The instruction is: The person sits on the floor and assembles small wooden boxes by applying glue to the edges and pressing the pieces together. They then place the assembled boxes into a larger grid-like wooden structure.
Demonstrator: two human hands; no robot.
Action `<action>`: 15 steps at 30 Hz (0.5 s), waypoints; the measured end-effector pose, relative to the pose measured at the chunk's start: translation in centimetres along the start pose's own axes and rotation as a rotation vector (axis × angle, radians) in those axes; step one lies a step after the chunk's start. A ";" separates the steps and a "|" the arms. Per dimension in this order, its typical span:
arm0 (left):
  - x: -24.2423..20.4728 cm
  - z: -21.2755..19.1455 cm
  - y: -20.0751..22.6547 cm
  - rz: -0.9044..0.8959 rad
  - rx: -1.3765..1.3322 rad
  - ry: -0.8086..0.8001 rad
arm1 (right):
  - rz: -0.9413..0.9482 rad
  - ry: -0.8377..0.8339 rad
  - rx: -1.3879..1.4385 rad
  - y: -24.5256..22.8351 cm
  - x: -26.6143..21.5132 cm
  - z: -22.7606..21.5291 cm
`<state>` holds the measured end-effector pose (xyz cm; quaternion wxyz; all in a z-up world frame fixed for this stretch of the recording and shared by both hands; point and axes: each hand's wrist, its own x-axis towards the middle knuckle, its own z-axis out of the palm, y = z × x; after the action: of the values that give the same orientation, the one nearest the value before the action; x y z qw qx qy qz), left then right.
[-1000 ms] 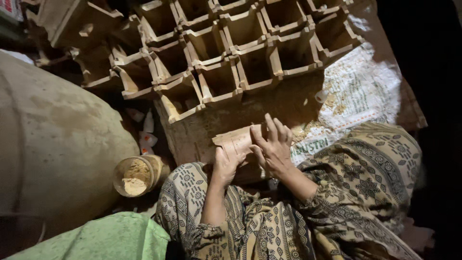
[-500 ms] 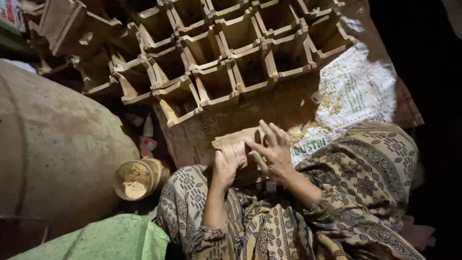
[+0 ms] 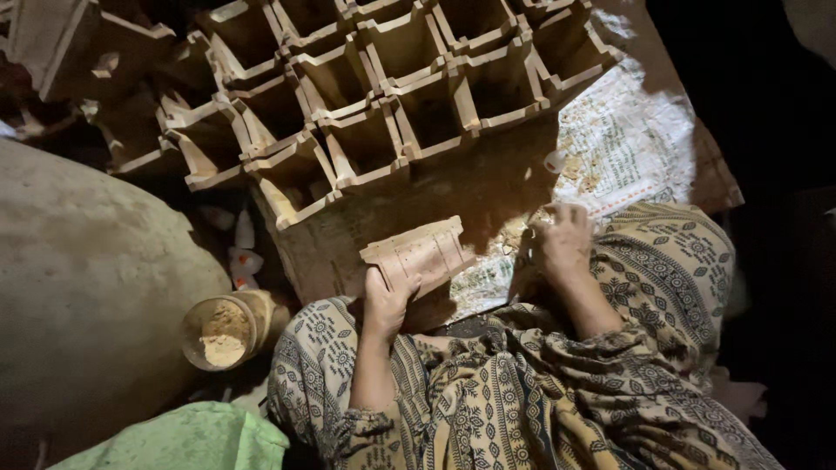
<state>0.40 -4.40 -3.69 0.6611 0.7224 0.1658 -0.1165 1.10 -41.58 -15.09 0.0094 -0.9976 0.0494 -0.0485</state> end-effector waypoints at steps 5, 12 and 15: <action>0.0 0.7 -2.6 0.002 -0.116 0.030 | -0.036 0.091 -0.126 -1.7 0.0 -0.5; 0.1 4.0 -4.8 -0.018 -0.021 -0.010 | -0.020 0.220 0.028 -2.9 0.9 -2.4; 0.3 4.9 -4.4 -0.049 0.106 -0.046 | 0.016 0.341 0.257 -4.9 2.2 -6.2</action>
<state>-0.83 -8.94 -8.28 0.6224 0.7493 0.1617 -0.1580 3.13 -37.01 -8.64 0.1284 -0.9651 0.0514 -0.2225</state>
